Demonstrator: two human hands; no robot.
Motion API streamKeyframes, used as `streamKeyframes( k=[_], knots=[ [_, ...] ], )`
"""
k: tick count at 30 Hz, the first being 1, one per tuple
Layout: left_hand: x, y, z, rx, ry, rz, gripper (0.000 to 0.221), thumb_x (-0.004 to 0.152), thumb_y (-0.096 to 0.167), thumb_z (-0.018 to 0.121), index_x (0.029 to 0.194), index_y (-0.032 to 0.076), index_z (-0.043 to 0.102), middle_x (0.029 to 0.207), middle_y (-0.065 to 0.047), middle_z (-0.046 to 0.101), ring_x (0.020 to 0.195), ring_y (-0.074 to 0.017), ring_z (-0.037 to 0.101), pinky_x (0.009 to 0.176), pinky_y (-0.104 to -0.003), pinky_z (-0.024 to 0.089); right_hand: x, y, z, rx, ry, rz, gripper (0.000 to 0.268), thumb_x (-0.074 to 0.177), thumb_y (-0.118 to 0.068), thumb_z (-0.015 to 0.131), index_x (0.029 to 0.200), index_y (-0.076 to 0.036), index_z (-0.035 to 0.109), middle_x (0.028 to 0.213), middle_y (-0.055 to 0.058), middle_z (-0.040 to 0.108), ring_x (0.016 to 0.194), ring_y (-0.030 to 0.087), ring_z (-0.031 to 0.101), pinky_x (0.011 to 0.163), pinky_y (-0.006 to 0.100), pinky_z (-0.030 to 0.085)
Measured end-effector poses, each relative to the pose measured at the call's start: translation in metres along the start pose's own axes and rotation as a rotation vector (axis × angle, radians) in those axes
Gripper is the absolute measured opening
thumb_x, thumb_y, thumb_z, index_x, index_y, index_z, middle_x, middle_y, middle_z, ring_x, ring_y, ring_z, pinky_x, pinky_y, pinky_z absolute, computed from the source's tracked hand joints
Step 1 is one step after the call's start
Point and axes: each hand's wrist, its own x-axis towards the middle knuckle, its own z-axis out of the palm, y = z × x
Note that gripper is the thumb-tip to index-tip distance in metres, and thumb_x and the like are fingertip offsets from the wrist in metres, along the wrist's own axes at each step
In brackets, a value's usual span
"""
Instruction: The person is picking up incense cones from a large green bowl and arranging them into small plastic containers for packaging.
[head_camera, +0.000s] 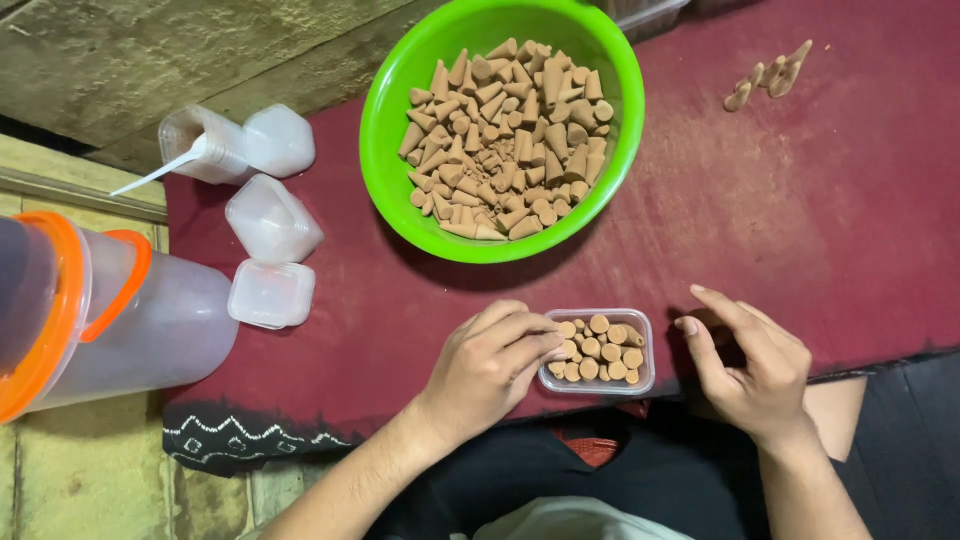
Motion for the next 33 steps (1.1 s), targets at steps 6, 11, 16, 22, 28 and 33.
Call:
streamKeyframes(
  k=[6,11,16,22,28,33],
  knots=[
    [-0.002,0.006,-0.003,0.172,-0.045,0.023,0.030,0.096,0.025,0.075,0.108,-0.002,0.072,0.112,-0.018,0.061,0.101,-0.0329,0.058,0.079,-0.042,0.059,-0.005,0.001,0.001,-0.046,-0.013,0.020,0.024,0.098,-0.001,0.073,0.120,0.007,0.070,0.098,0.017,0.074,0.078,0.024,0.068,0.077,0.033,0.054],
    [-0.010,0.009,0.002,0.268,-0.023,0.037,0.041,0.099,0.037,0.068,0.112,-0.001,0.070,0.125,-0.023,0.063,0.115,-0.0374,0.062,0.077,-0.042,0.057,-0.007,0.003,0.001,-0.030,-0.029,-0.014,0.022,0.096,-0.001,0.073,0.117,0.007,0.070,0.099,0.017,0.074,0.075,0.023,0.066,0.075,0.032,0.053],
    [-0.020,0.011,0.004,0.317,0.001,0.065,0.052,0.100,0.046,0.063,0.118,-0.003,0.068,0.133,-0.024,0.064,0.120,-0.0363,0.063,0.076,-0.040,0.055,-0.004,-0.008,-0.005,0.055,-0.116,-0.096,0.028,0.093,-0.010,0.067,0.115,0.008,0.066,0.107,0.023,0.072,0.086,0.030,0.070,0.083,0.037,0.057],
    [-0.015,-0.002,-0.011,0.136,-0.010,0.031,0.061,0.102,0.051,0.050,0.124,-0.003,0.066,0.135,-0.027,0.062,0.121,-0.0404,0.062,0.087,-0.048,0.058,-0.013,-0.005,-0.002,-0.026,-0.312,-0.167,0.062,0.078,-0.041,0.078,0.127,-0.006,0.067,0.143,0.024,0.057,0.115,0.028,0.067,0.101,0.036,0.057],
    [0.027,-0.065,-0.052,0.205,0.263,-0.028,0.019,0.098,0.019,0.069,0.110,0.004,0.073,0.109,-0.012,0.074,0.106,-0.0270,0.068,0.100,-0.042,0.056,-0.012,-0.005,0.006,-0.064,-0.263,-0.183,0.054,0.076,-0.027,0.084,0.124,-0.007,0.068,0.138,0.023,0.061,0.097,0.024,0.070,0.088,0.033,0.061],
    [0.062,-0.157,-0.055,0.336,0.045,-0.467,0.028,0.099,0.017,0.057,0.120,0.004,0.071,0.105,-0.013,0.070,0.100,-0.0370,0.064,0.085,-0.053,0.054,-0.012,-0.002,0.009,-0.116,-0.243,-0.163,0.044,0.082,-0.022,0.077,0.123,-0.009,0.070,0.140,0.021,0.064,0.105,0.027,0.072,0.098,0.035,0.059]
  ],
)
